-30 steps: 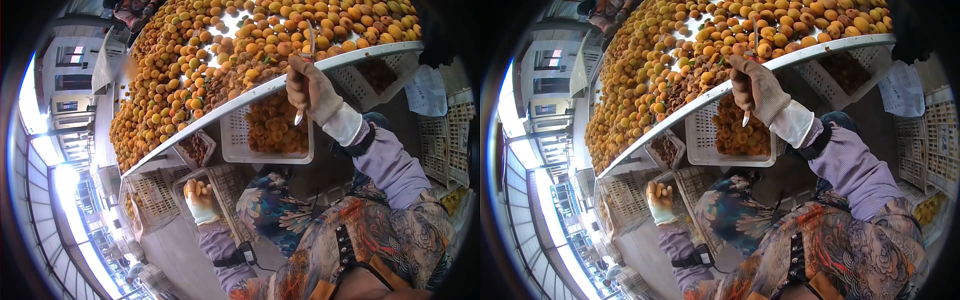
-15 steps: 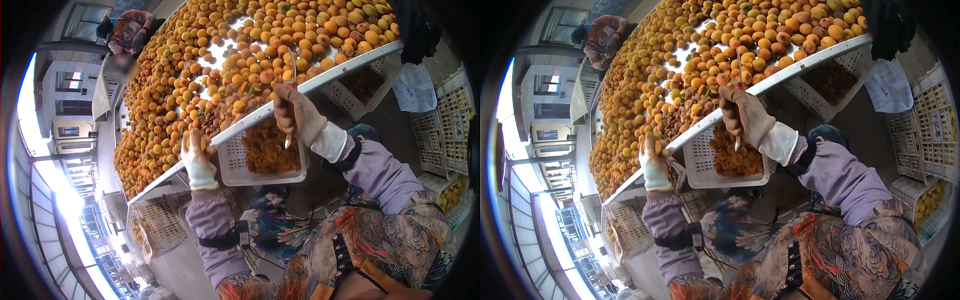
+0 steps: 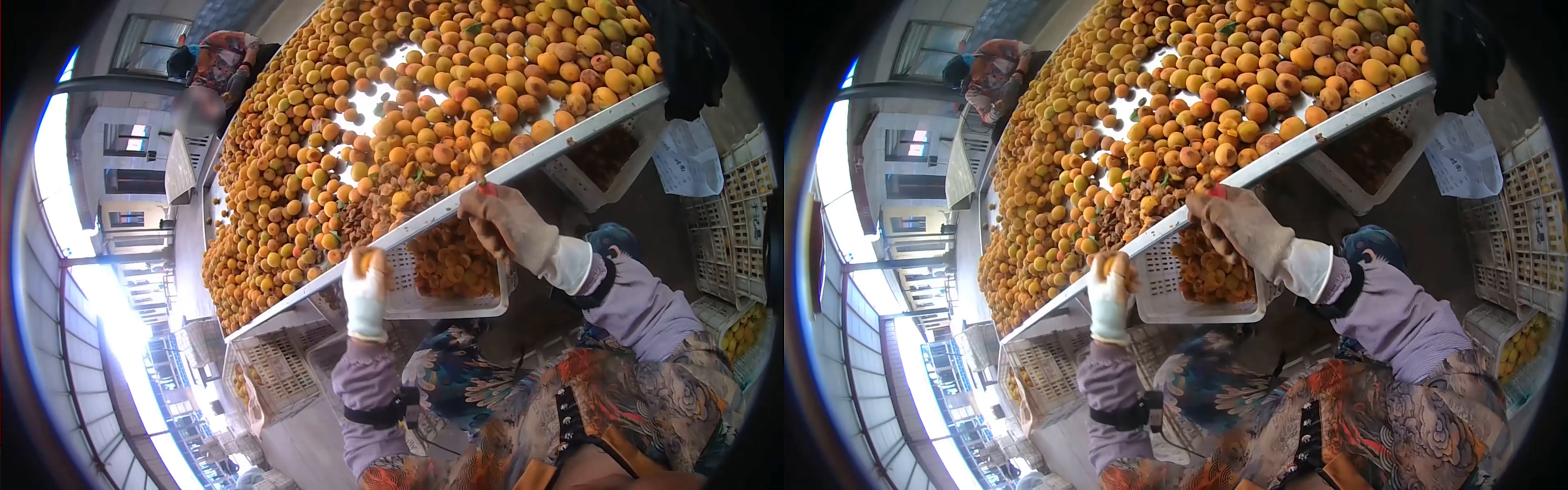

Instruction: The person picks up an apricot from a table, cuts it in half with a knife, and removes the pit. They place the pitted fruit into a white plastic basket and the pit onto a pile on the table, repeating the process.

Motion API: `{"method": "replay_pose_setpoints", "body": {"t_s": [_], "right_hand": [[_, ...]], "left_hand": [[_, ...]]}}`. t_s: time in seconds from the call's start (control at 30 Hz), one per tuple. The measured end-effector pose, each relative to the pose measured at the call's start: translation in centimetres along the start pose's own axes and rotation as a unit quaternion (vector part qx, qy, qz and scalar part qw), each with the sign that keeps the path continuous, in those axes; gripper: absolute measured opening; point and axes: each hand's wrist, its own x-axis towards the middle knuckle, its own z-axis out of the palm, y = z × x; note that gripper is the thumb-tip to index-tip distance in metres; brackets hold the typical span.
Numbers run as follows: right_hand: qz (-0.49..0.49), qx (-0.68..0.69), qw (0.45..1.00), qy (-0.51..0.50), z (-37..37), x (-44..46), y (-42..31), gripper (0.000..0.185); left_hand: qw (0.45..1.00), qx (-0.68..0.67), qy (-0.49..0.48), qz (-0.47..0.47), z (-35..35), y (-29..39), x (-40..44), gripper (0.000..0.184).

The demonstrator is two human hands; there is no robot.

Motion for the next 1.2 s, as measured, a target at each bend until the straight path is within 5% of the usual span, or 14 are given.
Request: {"method": "replay_pose_setpoints", "body": {"t_s": [0.13,0.3,0.47,0.6,0.73,1.03,1.17,1.2], "right_hand": [[-0.058,0.015,0.998,-0.037,-0.5,0.1,1.4,0.018],[-0.073,-0.114,0.991,-0.011,0.0,0.0,2.2,0.024],[-0.081,-0.078,0.993,-0.033,-0.2,-0.5,3.3,0.023],[-0.039,-0.022,0.995,-0.089,-0.2,-0.4,3.4,0.018],[0.011,-0.075,0.995,-0.063,-0.1,-0.3,1.1,0.029],[0.073,-0.081,0.992,-0.065,0.1,2.2,-1.5,0.043],[0.079,-0.071,0.992,-0.071,-0.1,3.3,-1.9,0.042],[0.087,-0.054,0.992,-0.068,-0.2,3.5,-2.1,0.039]], "left_hand": [[0.998,0.024,-0.032,-0.05,0.6,-3.8,-1.7,0.02],[0.955,0.264,-0.043,0.13,1.2,-5.1,-1.2,0.035],[0.966,0.237,0.059,0.087,-1.1,-3.1,1.7,0.023],[0.973,0.134,0.108,0.152,-4.0,-2.9,7.8,0.024],[0.944,0.247,0.16,0.149,-5.7,-2.4,14.3,0.031],[0.949,0.257,0.146,0.107,-3.7,-2.7,25.2,0.042],[0.917,0.326,0.145,0.179,-2.7,-3.6,29.7,0.049],[0.905,0.385,0.137,0.115,-2.1,-2.5,30.1,0.048]]}}
